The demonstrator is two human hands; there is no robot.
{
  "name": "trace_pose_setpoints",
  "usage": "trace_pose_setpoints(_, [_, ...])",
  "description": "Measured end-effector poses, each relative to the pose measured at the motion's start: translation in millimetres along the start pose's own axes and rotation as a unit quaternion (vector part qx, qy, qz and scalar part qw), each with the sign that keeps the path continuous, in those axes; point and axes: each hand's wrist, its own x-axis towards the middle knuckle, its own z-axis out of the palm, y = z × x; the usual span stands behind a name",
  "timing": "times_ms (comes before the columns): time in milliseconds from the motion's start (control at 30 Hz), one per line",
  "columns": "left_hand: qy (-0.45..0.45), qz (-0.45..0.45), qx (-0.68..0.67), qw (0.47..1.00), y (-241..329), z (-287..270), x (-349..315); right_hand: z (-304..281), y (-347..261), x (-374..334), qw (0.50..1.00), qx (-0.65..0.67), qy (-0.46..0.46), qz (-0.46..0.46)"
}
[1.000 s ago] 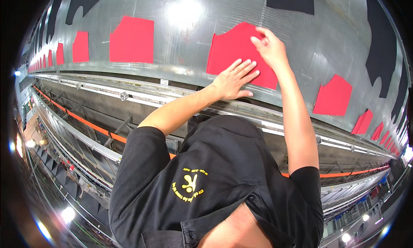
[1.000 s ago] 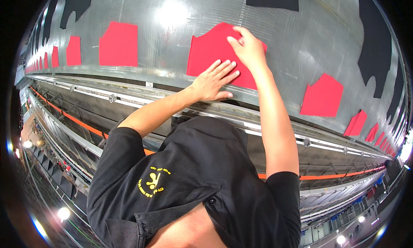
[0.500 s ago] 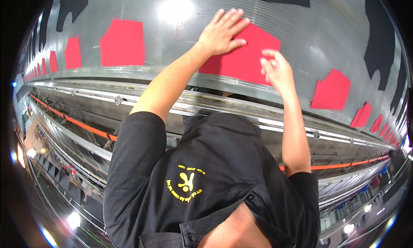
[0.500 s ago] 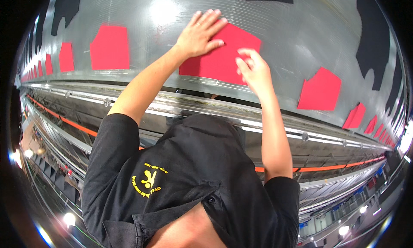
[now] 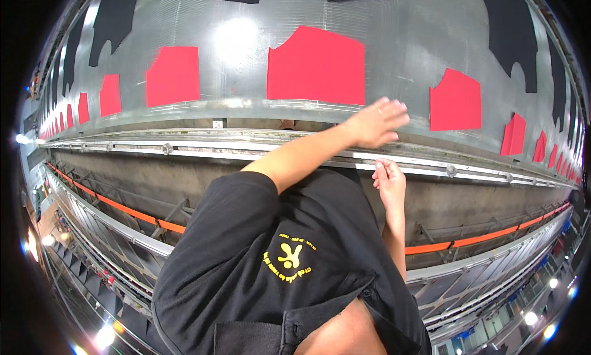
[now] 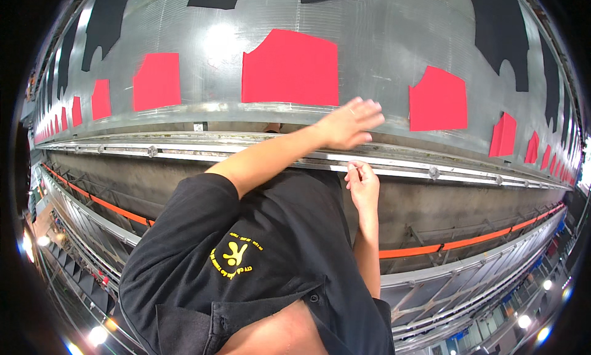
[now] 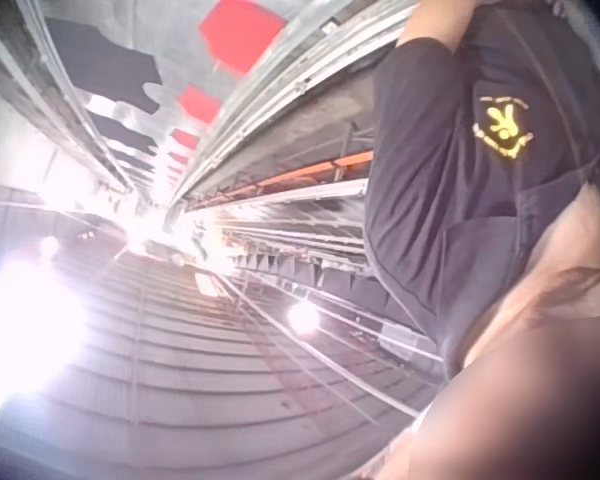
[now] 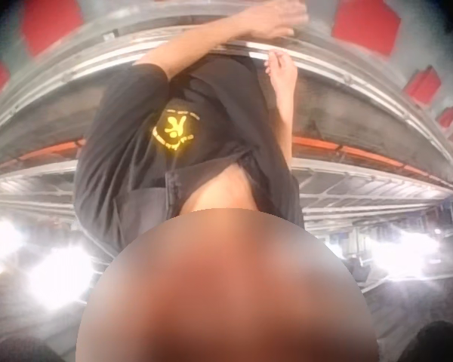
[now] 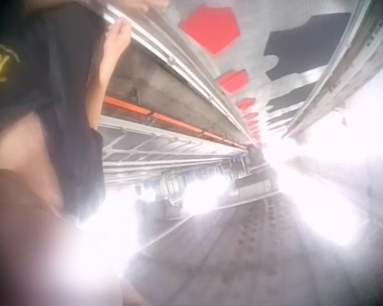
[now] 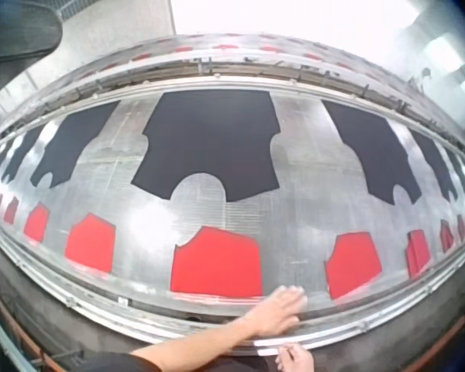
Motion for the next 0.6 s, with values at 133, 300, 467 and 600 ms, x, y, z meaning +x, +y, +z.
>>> trace_pose_setpoints(133, [0.088,-0.228,0.124,0.962,-60.8,-66.6,-39.0,-9.3,16.5,-8.6,1.000,-0.009,-0.009,-0.012])
trace_pose_setpoints(300, [0.091,-0.331,0.203,0.917,-53.4,-46.9,-64.9,-38.8,34.0,-12.7,0.999,-0.033,0.002,-0.017])
trace_pose_setpoints(467, [0.000,-0.121,0.058,0.991,0.9,21.7,-47.9,-38.7,13.2,-12.3,0.996,-0.069,0.006,-0.051])
trace_pose_setpoints(600, [0.097,-0.224,0.122,0.962,-41.2,-24.3,-55.8,-35.3,26.5,-15.2,0.998,-0.049,0.012,-0.048])
